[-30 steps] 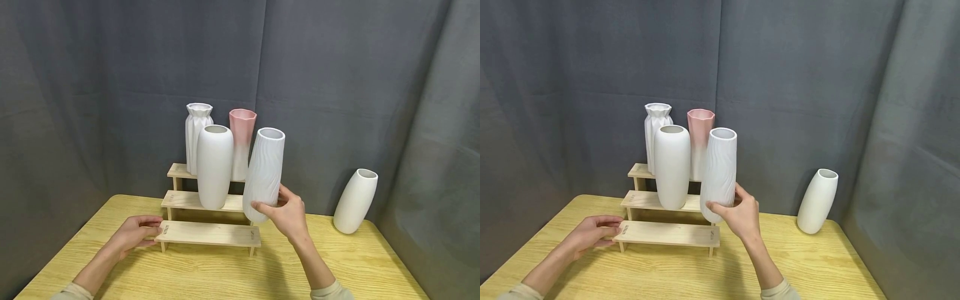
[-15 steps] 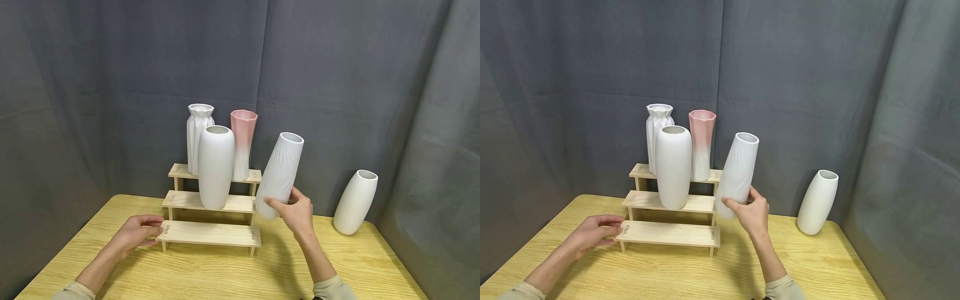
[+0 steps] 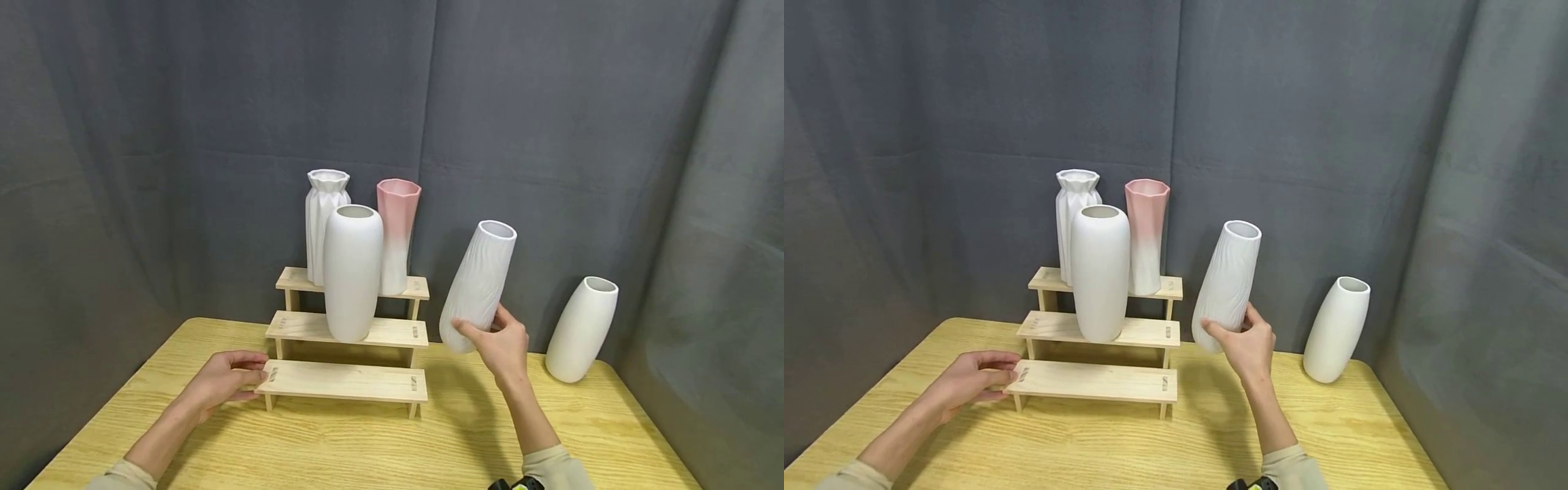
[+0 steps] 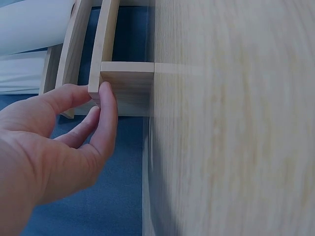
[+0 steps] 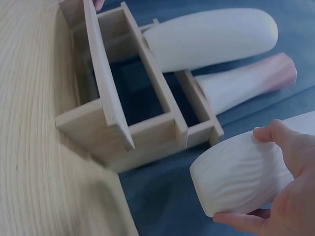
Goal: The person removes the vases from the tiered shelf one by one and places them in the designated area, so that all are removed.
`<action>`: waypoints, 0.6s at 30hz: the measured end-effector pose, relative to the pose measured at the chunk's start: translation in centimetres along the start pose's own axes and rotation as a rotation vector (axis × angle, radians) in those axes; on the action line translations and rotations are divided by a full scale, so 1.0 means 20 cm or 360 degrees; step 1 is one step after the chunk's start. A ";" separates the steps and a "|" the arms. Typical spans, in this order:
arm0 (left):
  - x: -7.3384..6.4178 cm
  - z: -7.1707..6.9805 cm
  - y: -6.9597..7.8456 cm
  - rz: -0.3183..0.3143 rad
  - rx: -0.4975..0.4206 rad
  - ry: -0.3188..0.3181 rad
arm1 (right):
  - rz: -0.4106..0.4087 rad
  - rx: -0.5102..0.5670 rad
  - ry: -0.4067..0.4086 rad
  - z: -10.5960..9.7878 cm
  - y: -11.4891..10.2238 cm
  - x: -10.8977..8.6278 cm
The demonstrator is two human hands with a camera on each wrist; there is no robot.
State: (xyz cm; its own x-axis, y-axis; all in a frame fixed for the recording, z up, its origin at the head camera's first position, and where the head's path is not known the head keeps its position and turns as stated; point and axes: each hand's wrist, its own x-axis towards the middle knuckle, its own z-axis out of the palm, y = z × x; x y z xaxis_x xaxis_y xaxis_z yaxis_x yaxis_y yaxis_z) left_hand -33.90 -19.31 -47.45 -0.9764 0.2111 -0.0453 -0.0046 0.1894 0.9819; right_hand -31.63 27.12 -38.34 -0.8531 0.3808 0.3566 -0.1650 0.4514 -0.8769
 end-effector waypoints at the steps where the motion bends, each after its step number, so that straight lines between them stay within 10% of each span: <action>1: 0.00 0.00 0.00 -0.0001 -0.0004 0.0003 | 0.0007 -0.0005 0.0009 0.00 0.01 0.01; 18: 0.00 0.00 0.00 -0.0023 -0.0021 0.0015 | 0.0047 -0.0080 0.0143 -0.12 0.27 0.12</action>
State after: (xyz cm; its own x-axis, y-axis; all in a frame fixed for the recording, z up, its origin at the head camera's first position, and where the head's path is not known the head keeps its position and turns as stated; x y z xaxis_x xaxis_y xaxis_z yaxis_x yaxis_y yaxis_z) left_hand -33.98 -19.24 -47.37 -0.9782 0.1995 -0.0579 -0.0216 0.1798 0.9835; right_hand -33.35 32.35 -41.46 -0.8092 0.4643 0.3599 -0.1131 0.4781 -0.8710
